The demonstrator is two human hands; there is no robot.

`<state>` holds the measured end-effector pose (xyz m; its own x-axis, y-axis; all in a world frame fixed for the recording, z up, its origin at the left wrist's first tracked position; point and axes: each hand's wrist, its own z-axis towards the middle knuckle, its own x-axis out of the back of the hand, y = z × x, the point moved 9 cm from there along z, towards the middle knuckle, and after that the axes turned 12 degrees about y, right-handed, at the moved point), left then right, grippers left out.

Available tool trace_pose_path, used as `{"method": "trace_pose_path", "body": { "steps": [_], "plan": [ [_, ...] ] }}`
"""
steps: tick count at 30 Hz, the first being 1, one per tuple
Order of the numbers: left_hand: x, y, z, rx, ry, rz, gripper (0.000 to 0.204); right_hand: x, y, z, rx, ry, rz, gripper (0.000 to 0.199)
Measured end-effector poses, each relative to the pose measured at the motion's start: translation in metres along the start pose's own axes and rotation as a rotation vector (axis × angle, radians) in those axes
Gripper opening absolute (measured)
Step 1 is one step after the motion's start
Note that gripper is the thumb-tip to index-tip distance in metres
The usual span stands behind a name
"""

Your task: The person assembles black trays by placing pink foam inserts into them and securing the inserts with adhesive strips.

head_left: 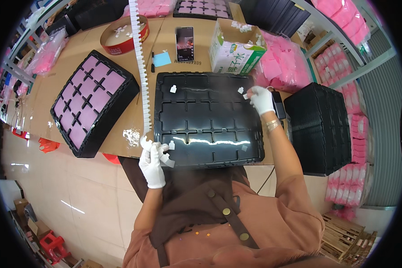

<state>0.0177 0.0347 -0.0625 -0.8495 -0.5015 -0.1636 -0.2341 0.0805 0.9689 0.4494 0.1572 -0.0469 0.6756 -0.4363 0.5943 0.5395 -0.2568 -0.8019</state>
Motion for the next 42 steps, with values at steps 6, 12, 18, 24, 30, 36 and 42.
{"method": "trace_pose_path", "body": {
  "steps": [6,12,18,24,30,36,42],
  "plan": [
    [0.002,-0.002,-0.001,-0.022,-0.017,-0.024,0.020,-0.025,-0.017,0.039,0.288,0.041,-0.499,0.010],
    [0.004,0.000,0.002,0.027,0.021,-0.062,0.019,-0.028,-0.009,0.035,0.200,-0.043,-0.268,0.007],
    [0.005,-0.007,0.004,0.051,-0.008,-0.056,0.019,-0.037,-0.022,0.032,0.125,-0.052,-0.456,0.006],
    [0.002,-0.003,0.002,0.026,-0.006,-0.045,0.022,-0.041,0.011,0.048,-0.012,-0.127,-0.394,0.006],
    [0.003,-0.004,0.001,0.023,-0.023,-0.043,0.022,-0.043,0.005,0.046,0.040,-0.151,-0.492,0.007],
    [0.002,-0.008,0.001,0.074,-0.024,-0.064,0.019,-0.039,-0.008,0.038,0.182,0.013,-0.513,0.008],
    [0.005,-0.004,0.003,0.035,-0.022,-0.043,0.020,-0.033,-0.032,0.012,0.408,0.040,-0.401,0.004]
  ]
}}
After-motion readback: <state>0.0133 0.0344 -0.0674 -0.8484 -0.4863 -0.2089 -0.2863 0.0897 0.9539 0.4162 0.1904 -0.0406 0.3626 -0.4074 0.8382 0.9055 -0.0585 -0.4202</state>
